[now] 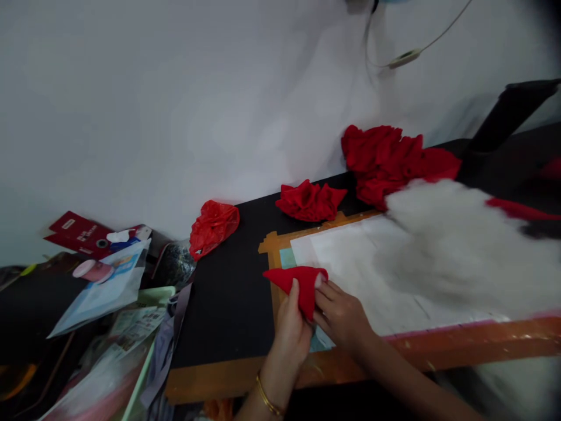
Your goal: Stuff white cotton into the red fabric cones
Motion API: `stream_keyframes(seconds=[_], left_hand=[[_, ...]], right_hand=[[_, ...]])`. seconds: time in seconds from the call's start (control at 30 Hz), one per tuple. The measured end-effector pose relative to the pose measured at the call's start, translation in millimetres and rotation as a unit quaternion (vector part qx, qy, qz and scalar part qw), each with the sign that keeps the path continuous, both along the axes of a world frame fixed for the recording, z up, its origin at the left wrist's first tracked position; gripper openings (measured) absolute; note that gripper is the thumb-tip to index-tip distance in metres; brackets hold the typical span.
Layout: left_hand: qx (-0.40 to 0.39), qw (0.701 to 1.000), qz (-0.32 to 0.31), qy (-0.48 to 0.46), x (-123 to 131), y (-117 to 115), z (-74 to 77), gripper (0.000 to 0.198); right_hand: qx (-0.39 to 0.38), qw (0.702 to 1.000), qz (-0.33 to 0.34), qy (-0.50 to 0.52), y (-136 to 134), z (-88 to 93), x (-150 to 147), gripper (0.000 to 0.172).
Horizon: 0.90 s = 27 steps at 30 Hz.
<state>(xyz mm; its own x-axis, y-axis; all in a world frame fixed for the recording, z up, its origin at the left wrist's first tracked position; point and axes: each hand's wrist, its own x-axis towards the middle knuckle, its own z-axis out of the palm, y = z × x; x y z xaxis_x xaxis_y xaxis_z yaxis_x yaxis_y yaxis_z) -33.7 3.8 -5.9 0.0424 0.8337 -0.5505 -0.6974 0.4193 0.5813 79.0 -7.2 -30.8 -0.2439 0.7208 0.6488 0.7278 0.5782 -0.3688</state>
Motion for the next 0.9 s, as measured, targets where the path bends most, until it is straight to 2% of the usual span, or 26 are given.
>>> stream_keyframes(seconds=[0.13, 0.23, 0.33, 0.4, 0.53, 0.67, 0.8, 0.9], left_hand=[[0.024, 0.999, 0.033, 0.028, -1.3, -1.0, -4.8, 0.022], [0.005, 0.997, 0.058, 0.053, -5.4, 4.0, -12.8, 0.016], [-0.003, 0.995, 0.069, 0.069, -8.0, 8.3, -16.6, 0.016], [0.004, 0.997, 0.045, 0.058, -8.6, 8.7, -14.3, 0.021], [0.021, 0.999, -0.009, 0.027, -7.6, 2.8, -4.5, 0.033], [0.065, 0.995, -0.027, 0.07, -4.5, -6.2, 1.5, 0.036], [0.06, 0.994, -0.036, 0.081, -3.9, -7.9, 7.0, 0.044], [0.043, 0.995, -0.054, 0.071, -8.0, -6.8, 8.6, 0.048]], right_hand=[[-0.024, 0.998, 0.039, 0.034, 3.8, -0.9, 2.9, 0.023], [-0.068, 0.994, 0.053, 0.066, 1.7, -0.6, 8.1, 0.03], [-0.067, 0.992, 0.05, 0.094, -1.7, -2.4, 12.0, 0.027], [-0.069, 0.99, 0.041, 0.116, -4.1, -2.4, 14.7, 0.025], [-0.081, 0.986, 0.013, 0.148, -5.7, 2.5, 19.9, 0.037], [-0.066, 0.993, -0.003, 0.102, -1.3, 4.9, 15.7, 0.014], [-0.037, 0.996, 0.027, 0.076, -0.5, 7.7, 4.9, 0.017], [-0.089, 0.991, 0.055, 0.088, -1.6, 10.2, 4.6, 0.013]])
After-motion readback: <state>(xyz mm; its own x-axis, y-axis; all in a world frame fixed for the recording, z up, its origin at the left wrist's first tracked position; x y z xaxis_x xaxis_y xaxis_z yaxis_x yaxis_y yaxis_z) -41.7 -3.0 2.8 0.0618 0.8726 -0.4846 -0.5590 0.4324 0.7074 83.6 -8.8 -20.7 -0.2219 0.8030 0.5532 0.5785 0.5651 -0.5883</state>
